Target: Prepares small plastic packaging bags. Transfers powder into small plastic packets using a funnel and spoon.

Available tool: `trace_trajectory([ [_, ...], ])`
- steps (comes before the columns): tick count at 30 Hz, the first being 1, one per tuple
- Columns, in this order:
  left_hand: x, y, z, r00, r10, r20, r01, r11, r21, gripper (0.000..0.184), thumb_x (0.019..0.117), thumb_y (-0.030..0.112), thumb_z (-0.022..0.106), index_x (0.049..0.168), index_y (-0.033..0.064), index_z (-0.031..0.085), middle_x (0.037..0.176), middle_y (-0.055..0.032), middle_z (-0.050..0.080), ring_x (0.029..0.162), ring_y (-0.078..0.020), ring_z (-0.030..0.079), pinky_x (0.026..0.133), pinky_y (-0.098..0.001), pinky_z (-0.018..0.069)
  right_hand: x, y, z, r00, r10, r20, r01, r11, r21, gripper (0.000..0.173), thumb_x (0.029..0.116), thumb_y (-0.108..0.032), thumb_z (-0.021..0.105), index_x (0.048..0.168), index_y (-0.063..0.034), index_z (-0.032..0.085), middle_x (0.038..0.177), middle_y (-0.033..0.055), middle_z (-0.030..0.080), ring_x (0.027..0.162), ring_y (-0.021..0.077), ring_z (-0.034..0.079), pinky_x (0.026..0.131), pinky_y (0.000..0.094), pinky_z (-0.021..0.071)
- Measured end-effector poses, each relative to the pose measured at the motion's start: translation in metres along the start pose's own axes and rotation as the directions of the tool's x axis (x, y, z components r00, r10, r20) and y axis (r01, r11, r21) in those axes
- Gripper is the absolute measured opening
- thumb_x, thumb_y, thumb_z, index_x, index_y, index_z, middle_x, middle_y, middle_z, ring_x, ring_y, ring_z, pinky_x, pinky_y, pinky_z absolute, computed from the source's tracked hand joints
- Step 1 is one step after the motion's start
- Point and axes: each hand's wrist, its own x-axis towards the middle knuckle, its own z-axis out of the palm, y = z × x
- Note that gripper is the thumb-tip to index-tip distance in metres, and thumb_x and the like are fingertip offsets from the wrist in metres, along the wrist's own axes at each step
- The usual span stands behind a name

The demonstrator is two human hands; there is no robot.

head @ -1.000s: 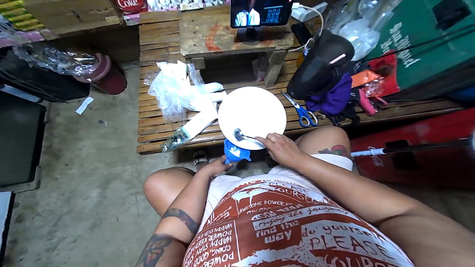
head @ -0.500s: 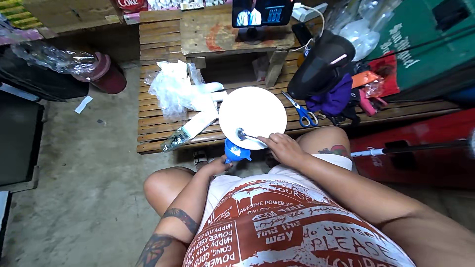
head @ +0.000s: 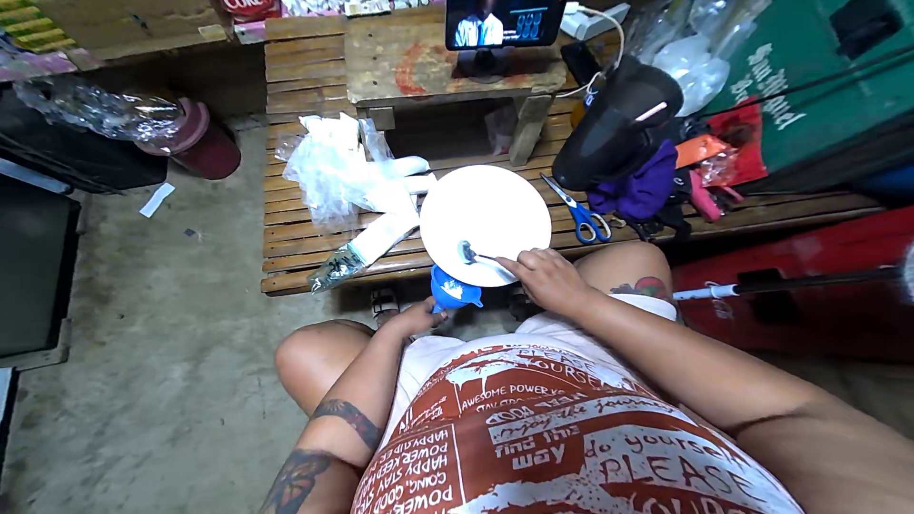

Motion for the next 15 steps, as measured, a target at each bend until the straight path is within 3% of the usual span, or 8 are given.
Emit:
trace_trajectory([
  [9,0.001,0.0,0.001,1.0,0.0,-0.003,0.0,1.0,-0.003,0.044,0.1088,0.025,0.05,0.145,0.0004,0.047,0.134,-0.0216,0.06,0.122,-0.0264,0.06,0.108,-0.0451,0.0452,0.013,-0.017,0.006,0.998,-0.057,-0.03,0.058,0.998,0.008,0.051,0.0885,0.003,0.066,0.138,-0.0125,0.065,0.091,0.0146,0.066,0.086,0.034,0.067,0.075,0.0482,0.0546],
  [15,0.0,0.001,0.0,1.0,-0.014,-0.003,0.014,1.0,0.008,0.045,0.1088,0.027,0.05,0.145,0.0013,0.047,0.132,-0.0213,0.06,0.121,-0.0272,0.061,0.107,-0.0462,0.0457,-0.006,0.003,-0.004,0.996,0.065,0.053,-0.065,0.998,-0.006,0.052,0.0885,0.004,0.066,0.139,-0.009,0.063,0.096,0.0189,0.067,0.092,0.0382,0.067,0.083,0.0531,0.0544],
])
